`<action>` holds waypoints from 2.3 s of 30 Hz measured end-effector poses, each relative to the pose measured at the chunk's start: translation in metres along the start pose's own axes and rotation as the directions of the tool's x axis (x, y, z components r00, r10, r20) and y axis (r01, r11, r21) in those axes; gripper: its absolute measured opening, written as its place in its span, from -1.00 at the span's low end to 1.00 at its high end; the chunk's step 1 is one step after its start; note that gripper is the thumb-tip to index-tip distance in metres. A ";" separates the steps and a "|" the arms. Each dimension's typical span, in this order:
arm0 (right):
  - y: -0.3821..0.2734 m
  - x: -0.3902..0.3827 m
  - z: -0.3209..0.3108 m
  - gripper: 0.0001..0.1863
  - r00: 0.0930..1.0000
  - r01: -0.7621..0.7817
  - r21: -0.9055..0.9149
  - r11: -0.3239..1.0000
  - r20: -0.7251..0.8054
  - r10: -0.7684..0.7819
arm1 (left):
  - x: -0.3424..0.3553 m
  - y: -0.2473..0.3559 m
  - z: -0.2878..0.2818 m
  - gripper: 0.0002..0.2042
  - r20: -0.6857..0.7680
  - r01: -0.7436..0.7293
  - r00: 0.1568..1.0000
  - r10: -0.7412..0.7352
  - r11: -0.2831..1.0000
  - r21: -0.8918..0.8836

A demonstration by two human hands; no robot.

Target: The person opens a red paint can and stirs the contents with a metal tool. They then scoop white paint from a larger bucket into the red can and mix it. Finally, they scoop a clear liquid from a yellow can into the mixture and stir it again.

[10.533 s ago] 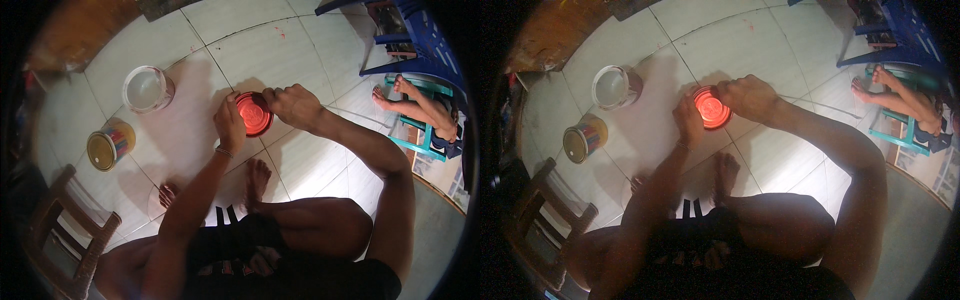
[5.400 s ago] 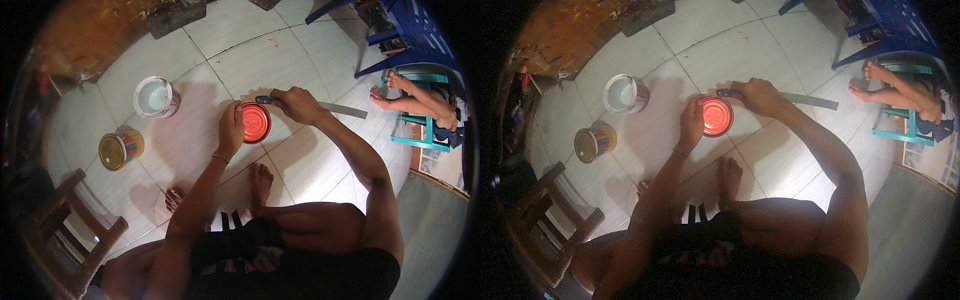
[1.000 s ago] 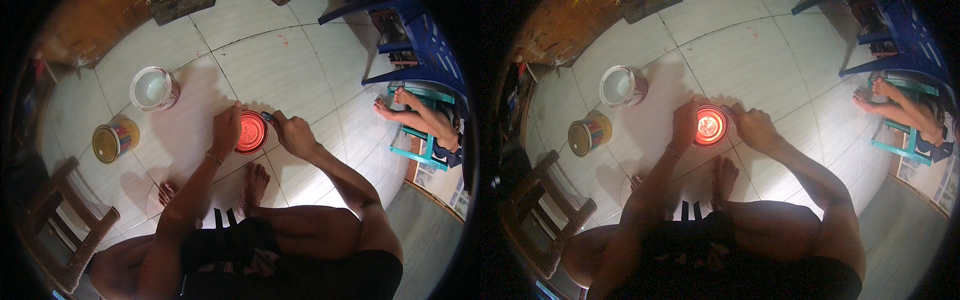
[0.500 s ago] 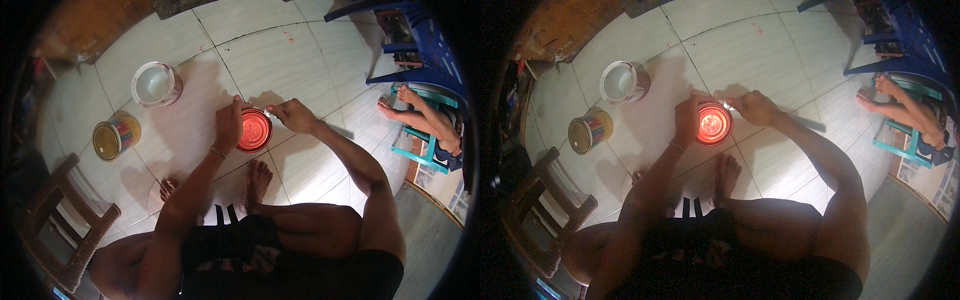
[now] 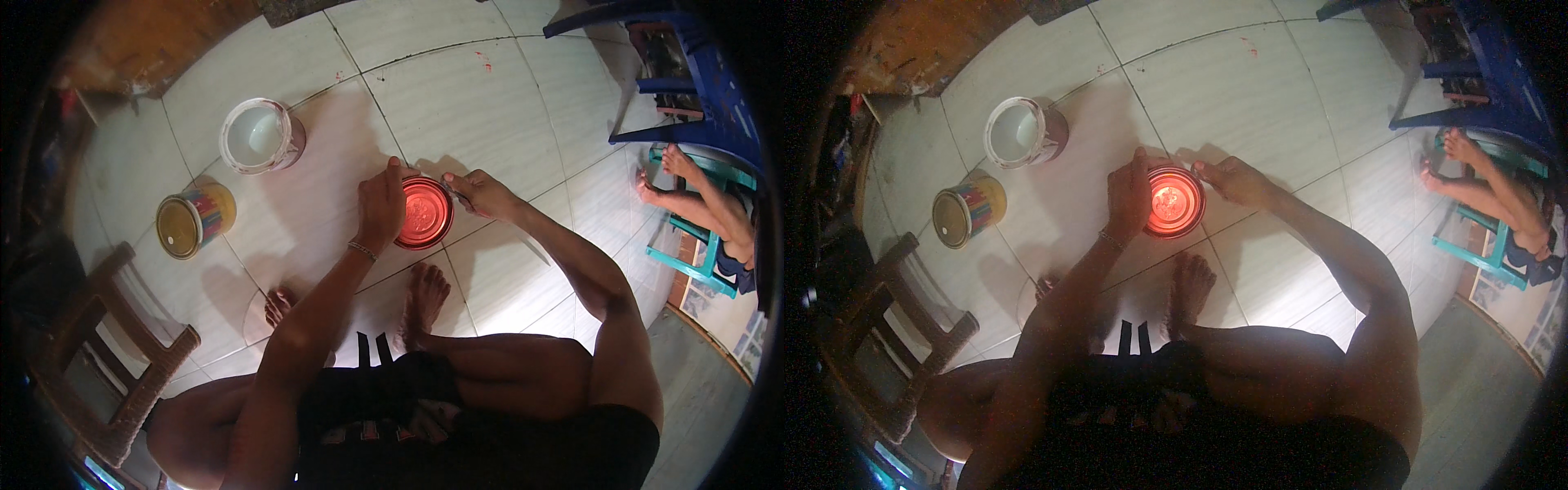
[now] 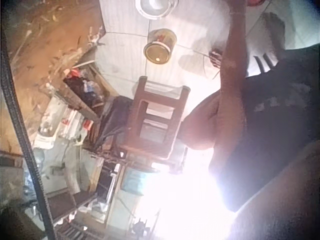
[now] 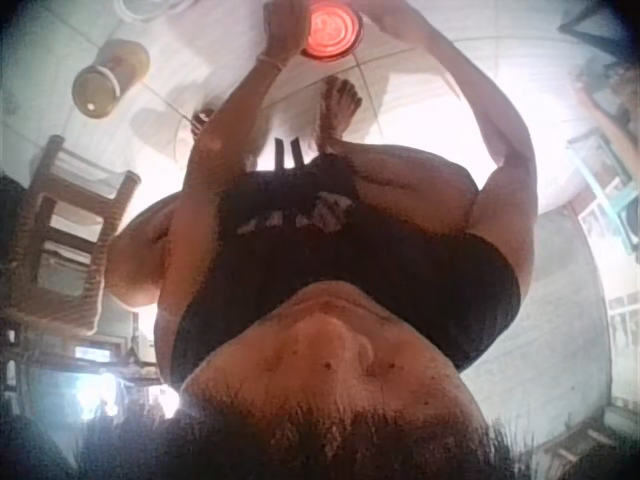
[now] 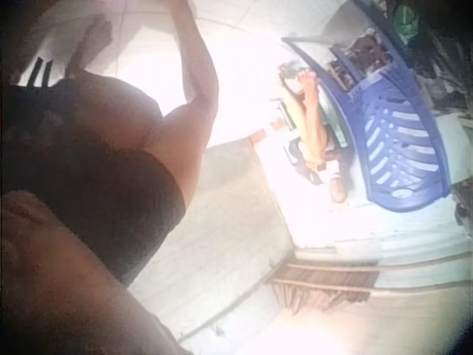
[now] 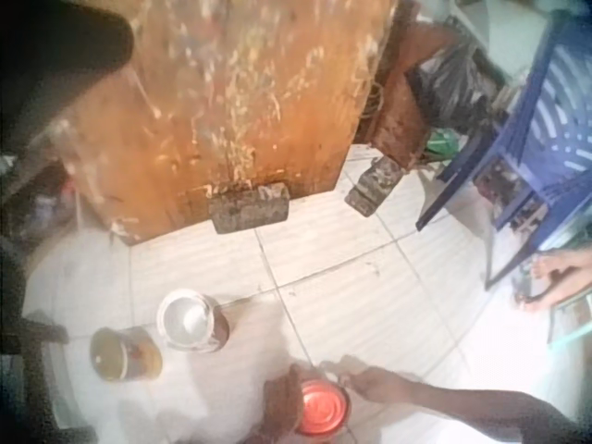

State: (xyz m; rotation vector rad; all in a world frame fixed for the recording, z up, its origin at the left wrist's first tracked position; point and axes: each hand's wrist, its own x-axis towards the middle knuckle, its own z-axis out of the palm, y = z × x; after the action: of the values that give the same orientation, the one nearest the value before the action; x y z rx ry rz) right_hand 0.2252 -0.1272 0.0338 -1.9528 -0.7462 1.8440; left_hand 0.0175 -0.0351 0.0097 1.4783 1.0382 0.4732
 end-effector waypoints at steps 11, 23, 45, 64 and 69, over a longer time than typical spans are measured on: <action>0.007 -0.008 0.013 -0.45 0.663 0.210 -0.885 0.415 -0.183 -0.726 | 0.004 -0.016 0.008 -0.39 0.002 -0.081 0.997 0.081 0.996 -0.044; -0.040 -0.017 -0.002 -0.34 0.967 0.166 -0.621 0.766 -0.051 -0.251 | 0.006 0.001 -0.001 -0.36 0.144 0.044 0.989 -0.038 0.998 -0.042; 0.001 0.001 0.001 -0.28 0.960 0.225 -0.241 0.944 -0.113 -0.258 | 0.008 -0.008 0.001 -0.34 0.130 -0.055 0.990 0.060 0.998 -0.040; -0.029 -0.009 -0.012 -0.30 0.959 0.264 -0.625 0.735 0.088 -0.270 | 0.014 -0.015 0.003 -0.37 0.273 -0.195 0.948 0.163 0.977 0.091; -0.028 -0.008 -0.007 -0.29 0.989 0.145 -0.423 0.895 0.072 -0.127 | 0.011 -0.005 0.001 -0.38 0.266 -0.095 0.961 0.078 0.994 0.051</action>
State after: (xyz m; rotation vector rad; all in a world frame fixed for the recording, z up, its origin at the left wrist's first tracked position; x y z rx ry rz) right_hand 0.2283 -0.1085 0.0573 -2.0497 -1.3640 1.7497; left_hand 0.0223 -0.0272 0.0017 1.5994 0.7861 0.2963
